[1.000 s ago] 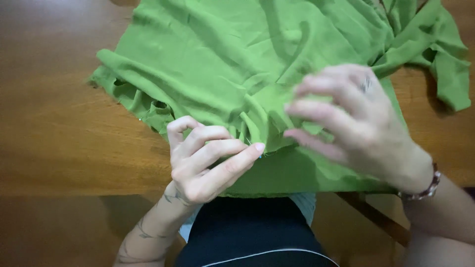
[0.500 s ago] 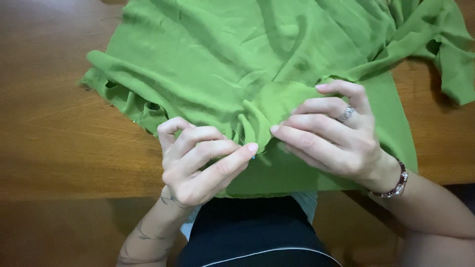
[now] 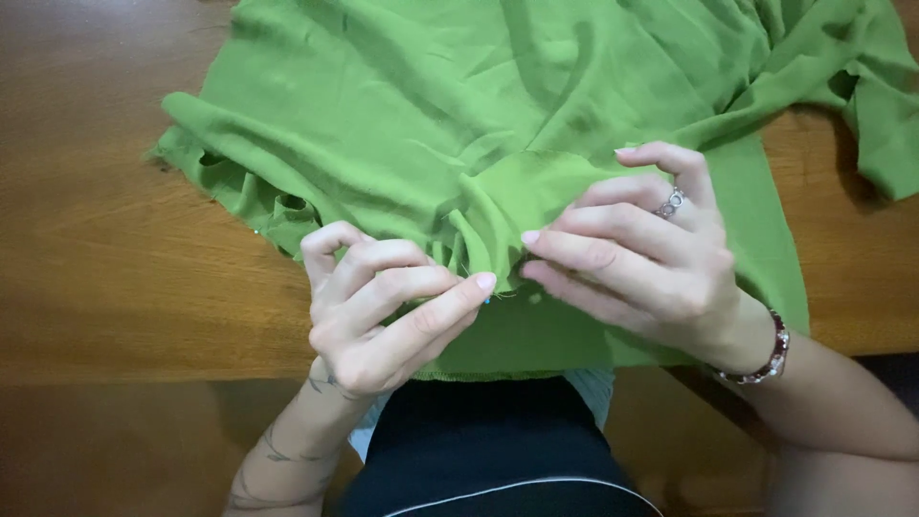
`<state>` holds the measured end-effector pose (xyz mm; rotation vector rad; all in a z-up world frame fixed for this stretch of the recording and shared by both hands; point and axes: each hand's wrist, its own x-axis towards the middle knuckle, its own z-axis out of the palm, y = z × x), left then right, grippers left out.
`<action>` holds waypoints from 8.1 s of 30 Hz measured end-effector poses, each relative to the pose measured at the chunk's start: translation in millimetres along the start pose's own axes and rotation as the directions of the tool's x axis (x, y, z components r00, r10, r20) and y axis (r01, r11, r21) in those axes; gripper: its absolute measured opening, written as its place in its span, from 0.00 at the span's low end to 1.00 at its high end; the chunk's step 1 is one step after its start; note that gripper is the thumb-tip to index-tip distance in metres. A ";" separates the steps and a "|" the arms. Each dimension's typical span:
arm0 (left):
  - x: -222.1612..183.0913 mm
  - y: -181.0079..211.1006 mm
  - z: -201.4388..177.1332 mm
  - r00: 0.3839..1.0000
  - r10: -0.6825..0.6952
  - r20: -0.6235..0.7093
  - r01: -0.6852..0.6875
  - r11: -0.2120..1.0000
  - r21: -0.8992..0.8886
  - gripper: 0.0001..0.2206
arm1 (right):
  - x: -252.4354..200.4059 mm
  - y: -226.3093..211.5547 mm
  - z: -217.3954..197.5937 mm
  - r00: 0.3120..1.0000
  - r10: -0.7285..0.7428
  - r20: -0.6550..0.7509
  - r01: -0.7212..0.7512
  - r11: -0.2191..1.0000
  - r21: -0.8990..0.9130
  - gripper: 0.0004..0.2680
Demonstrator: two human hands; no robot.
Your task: The person is aligning and pinning together layers of green fabric along a seam line on a wooden table.
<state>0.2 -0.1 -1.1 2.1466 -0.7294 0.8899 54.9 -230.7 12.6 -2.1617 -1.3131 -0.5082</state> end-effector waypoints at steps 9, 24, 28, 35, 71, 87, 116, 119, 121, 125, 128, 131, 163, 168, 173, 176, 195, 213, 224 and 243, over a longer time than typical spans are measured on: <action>-1.0 0.9 1.0 1.000 0.006 0.008 -0.006 1.000 -0.009 0.06 | 6.8 -4.6 2.9 0.998 -0.064 -0.007 0.064 0.997 -0.036 0.05; -4.0 0.0 2.7 0.999 0.009 -0.039 -0.009 1.000 -0.001 0.05 | -0.7 -7.3 6.0 0.987 -0.141 -0.079 0.133 0.986 -0.099 0.07; -4.5 -0.2 2.6 0.999 0.008 -0.036 -0.009 1.000 -0.004 0.05 | 1.2 -8.9 6.3 0.986 -0.142 -0.083 0.134 0.986 -0.097 0.06; -4.4 0.3 2.1 0.999 0.010 -0.031 -0.010 1.000 -0.004 0.05 | -0.4 -9.4 8.0 0.984 -0.160 -0.083 0.156 0.986 -0.060 0.06; -3.0 0.3 -1.3 1.000 0.008 -0.030 -0.008 1.000 -0.012 0.04 | -4.7 -9.2 9.6 0.989 -0.111 -0.099 0.109 0.994 -0.021 0.04; -4.7 3.7 4.6 0.999 -0.021 0.044 0.021 1.000 0.001 0.03 | -7.0 -12.6 4.7 1.000 0.020 -0.001 -0.020 0.996 0.083 0.02; 0.4 21.6 26.0 0.985 -0.149 0.083 0.153 0.987 -0.043 0.12 | -3.6 -21.5 -20.7 0.976 0.155 0.150 -0.176 0.975 0.138 0.08; -1.2 21.0 25.6 0.979 -0.189 0.082 0.196 0.977 -0.089 0.10 | -4.8 -19.4 -20.5 0.980 0.138 0.146 -0.161 0.973 0.163 0.08; -1.7 19.9 25.9 0.977 -0.200 0.072 0.208 0.971 -0.116 0.09 | -3.8 -17.3 -21.4 0.981 0.122 0.150 -0.148 0.973 0.177 0.07; -4.5 18.3 23.1 0.967 -0.248 0.065 0.255 0.955 -0.149 0.04 | 2.4 -16.0 -25.6 0.979 0.050 0.196 -0.088 0.978 0.189 0.07; -1.5 16.0 19.1 0.970 -0.235 0.067 0.241 0.963 -0.122 0.02 | 18.3 -6.6 -29.5 0.961 0.064 0.267 -0.128 0.965 0.230 0.07; -7.4 14.7 20.5 0.979 -0.194 0.056 0.199 0.976 -0.088 0.04 | 49.0 9.9 -25.0 0.944 0.084 0.320 -0.190 0.930 0.316 0.07; -19.1 7.2 34.0 0.994 -0.109 -0.024 0.108 0.992 -0.065 0.09 | 318.2 146.6 251.3 0.609 0.487 0.626 -0.399 0.870 -0.289 0.07; -12.2 6.5 25.5 0.998 -0.055 0.039 0.056 0.998 -0.012 0.03 | 275.9 154.5 199.3 0.859 0.347 0.375 -0.343 0.936 -0.080 0.05; -15.1 8.8 27.1 0.992 -0.076 0.099 0.079 0.996 -0.034 0.05 | 185.9 78.5 47.9 0.941 0.210 0.266 -0.232 0.971 0.054 0.03; -7.1 8.0 21.3 0.991 -0.080 0.103 0.085 0.995 -0.044 0.06 | 129.5 49.2 -11.8 0.968 0.145 0.207 -0.170 0.979 0.110 0.02; 10.4 18.9 17.8 0.996 0.024 0.090 -0.028 0.998 0.051 0.08 | -24.8 -63.9 -1.5 0.857 0.503 -0.109 -0.444 0.830 0.339 0.12; 5.7 21.5 22.3 0.997 0.043 0.064 -0.044 0.999 0.023 0.09 | -33.0 -76.9 16.2 0.818 0.546 -0.182 -0.463 0.812 0.355 0.13; 8.1 22.1 22.7 0.997 0.070 0.041 -0.072 0.997 0.040 0.11 | -30.3 -77.9 20.0 0.792 0.571 -0.217 -0.483 0.803 0.349 0.14; 7.9 21.9 20.7 0.996 0.061 0.059 -0.063 0.998 0.031 0.12 | -29.0 -77.2 30.0 0.788 0.543 -0.288 -0.437 0.825 0.358 0.13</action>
